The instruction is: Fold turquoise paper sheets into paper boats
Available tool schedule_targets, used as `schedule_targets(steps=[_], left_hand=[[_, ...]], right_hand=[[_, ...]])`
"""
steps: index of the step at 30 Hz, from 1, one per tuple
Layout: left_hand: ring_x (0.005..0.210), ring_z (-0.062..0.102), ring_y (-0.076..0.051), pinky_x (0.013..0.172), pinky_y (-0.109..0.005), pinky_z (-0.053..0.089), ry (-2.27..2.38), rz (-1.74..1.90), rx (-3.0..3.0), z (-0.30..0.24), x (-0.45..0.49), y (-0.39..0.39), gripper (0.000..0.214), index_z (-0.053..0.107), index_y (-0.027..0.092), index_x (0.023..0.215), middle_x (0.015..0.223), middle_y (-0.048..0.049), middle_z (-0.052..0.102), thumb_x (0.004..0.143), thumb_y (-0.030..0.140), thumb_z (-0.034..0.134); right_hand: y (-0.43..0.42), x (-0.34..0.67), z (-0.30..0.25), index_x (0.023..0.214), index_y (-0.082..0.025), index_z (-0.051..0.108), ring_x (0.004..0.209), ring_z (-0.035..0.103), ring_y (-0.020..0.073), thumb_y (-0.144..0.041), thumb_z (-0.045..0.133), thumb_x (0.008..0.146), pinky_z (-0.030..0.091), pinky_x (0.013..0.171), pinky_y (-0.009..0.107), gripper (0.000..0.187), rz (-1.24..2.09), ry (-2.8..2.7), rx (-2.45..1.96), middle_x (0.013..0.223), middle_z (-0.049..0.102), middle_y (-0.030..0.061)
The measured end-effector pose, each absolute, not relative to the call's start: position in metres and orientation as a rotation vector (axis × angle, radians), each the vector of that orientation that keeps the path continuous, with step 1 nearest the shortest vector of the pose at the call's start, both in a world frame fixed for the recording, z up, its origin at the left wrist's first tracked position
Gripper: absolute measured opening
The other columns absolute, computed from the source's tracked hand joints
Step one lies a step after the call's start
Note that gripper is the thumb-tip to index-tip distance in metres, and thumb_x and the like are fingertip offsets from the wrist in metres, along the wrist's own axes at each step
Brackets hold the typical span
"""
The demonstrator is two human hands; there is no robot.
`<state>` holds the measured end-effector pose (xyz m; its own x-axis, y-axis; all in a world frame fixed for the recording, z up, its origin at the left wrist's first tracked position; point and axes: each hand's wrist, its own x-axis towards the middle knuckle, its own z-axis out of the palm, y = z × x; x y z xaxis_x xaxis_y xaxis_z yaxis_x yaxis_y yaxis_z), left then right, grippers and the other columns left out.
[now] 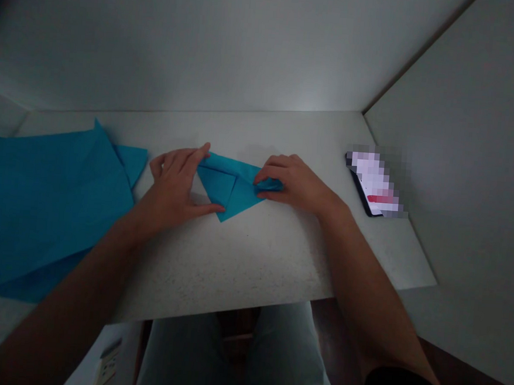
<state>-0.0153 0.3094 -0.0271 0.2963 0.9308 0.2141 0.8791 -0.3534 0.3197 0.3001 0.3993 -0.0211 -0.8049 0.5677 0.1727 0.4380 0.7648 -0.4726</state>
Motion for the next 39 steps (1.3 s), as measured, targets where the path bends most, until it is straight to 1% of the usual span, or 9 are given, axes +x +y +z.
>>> schedule_targets(steps=[6, 11, 14, 17, 22, 26, 29, 33, 39], left_hand=[[0.152, 0.048, -0.045, 0.128, -0.067, 0.028, 1.565, 0.488, 2.555, -0.022, -0.019, 0.310, 0.069, 0.067, 0.031, 0.150, 0.162, -0.0171, 0.056, 0.092, 0.062, 0.086], [0.143, 0.060, -0.034, 0.128, -0.063, 0.031, 1.467, 0.397, 2.557, -0.014, -0.021, 0.309, 0.034, 0.076, 0.028, 0.133, 0.150, -0.0096, 0.069, 0.108, 0.050, 0.072], [0.144, 0.060, -0.033, 0.125, -0.060, 0.036, 1.461, 0.397, 2.533, -0.013, -0.023, 0.311, 0.039, 0.072, 0.025, 0.142, 0.155, -0.0109, 0.068, 0.110, 0.046, 0.070], [0.147, 0.061, -0.034, 0.129, -0.064, 0.030, 1.397, 0.388, 2.552, -0.018, -0.025, 0.314, 0.038, 0.072, 0.029, 0.145, 0.159, -0.0091, 0.069, 0.110, 0.043, 0.069], [0.152, 0.059, -0.034, 0.131, -0.066, 0.024, 1.331, 0.326, 2.612, -0.023, -0.021, 0.312, 0.038, 0.070, 0.033, 0.151, 0.160, -0.0072, 0.070, 0.114, 0.036, 0.060], [0.154, 0.057, -0.033, 0.130, -0.063, 0.028, 1.305, 0.321, 2.612, -0.025, -0.013, 0.309, 0.046, 0.062, 0.031, 0.161, 0.165, -0.0099, 0.065, 0.116, 0.031, 0.053], [0.149, 0.062, -0.032, 0.128, -0.061, 0.031, 1.344, 0.340, 2.596, -0.026, -0.011, 0.310, 0.042, 0.067, 0.030, 0.156, 0.160, -0.0092, 0.069, 0.116, 0.035, 0.056], [0.139, 0.068, -0.033, 0.122, -0.058, 0.036, 1.450, 0.384, 2.576, -0.027, -0.014, 0.314, 0.036, 0.075, 0.030, 0.146, 0.149, -0.0081, 0.077, 0.114, 0.038, 0.060], [0.128, 0.071, -0.035, 0.113, -0.055, 0.044, 1.674, 0.510, 2.440, -0.028, -0.014, 0.318, 0.047, 0.066, 0.025, 0.155, 0.137, -0.0124, 0.080, 0.108, 0.032, 0.063]], right_hand=[[0.400, 0.301, -0.024, 0.121, -0.030, 0.085, 0.102, 0.074, 0.0272, -0.038, 0.074, 0.103, 0.054, 0.093, 0.043, 0.022, 0.683, -2.679, -0.668, 0.115, 0.078, 0.0081], [0.397, 0.301, -0.024, 0.119, -0.029, 0.088, 0.099, 0.074, 0.0258, -0.053, 0.083, 0.097, 0.057, 0.091, 0.042, 0.033, 0.745, -2.683, -0.650, 0.119, 0.076, 0.0102], [0.396, 0.300, -0.023, 0.115, -0.030, 0.090, 0.095, 0.073, 0.0238, -0.055, 0.079, 0.101, 0.057, 0.088, 0.040, 0.031, 0.755, -2.673, -0.675, 0.116, 0.075, 0.0096], [0.396, 0.298, -0.024, 0.115, -0.031, 0.090, 0.095, 0.073, 0.0234, -0.049, 0.071, 0.107, 0.057, 0.089, 0.040, 0.027, 0.749, -2.674, -0.695, 0.114, 0.075, 0.0083], [0.392, 0.291, -0.030, 0.141, -0.032, 0.080, 0.104, 0.071, 0.0275, -0.044, 0.066, 0.109, 0.054, 0.094, 0.045, 0.037, 0.590, -2.734, -0.682, 0.121, 0.072, 0.0115], [0.387, 0.285, -0.033, 0.145, -0.035, 0.077, 0.106, 0.067, 0.0295, -0.044, 0.062, 0.111, 0.050, 0.096, 0.049, 0.038, 0.482, -2.797, -0.655, 0.122, 0.069, 0.0127], [0.385, 0.285, -0.032, 0.146, -0.036, 0.076, 0.107, 0.067, 0.0294, -0.053, 0.067, 0.109, 0.050, 0.098, 0.049, 0.042, 0.516, -2.791, -0.665, 0.125, 0.068, 0.0126], [0.384, 0.285, -0.028, 0.147, -0.033, 0.076, 0.112, 0.068, 0.0328, -0.069, 0.078, 0.097, 0.052, 0.100, 0.051, 0.061, 0.548, -2.775, -0.678, 0.129, 0.069, 0.0142], [0.383, 0.284, -0.023, 0.162, -0.029, 0.062, 0.110, 0.073, 0.0314, -0.050, 0.069, 0.106, 0.059, 0.095, 0.047, 0.061, 0.691, -2.668, -0.778, 0.131, 0.075, 0.0142]])
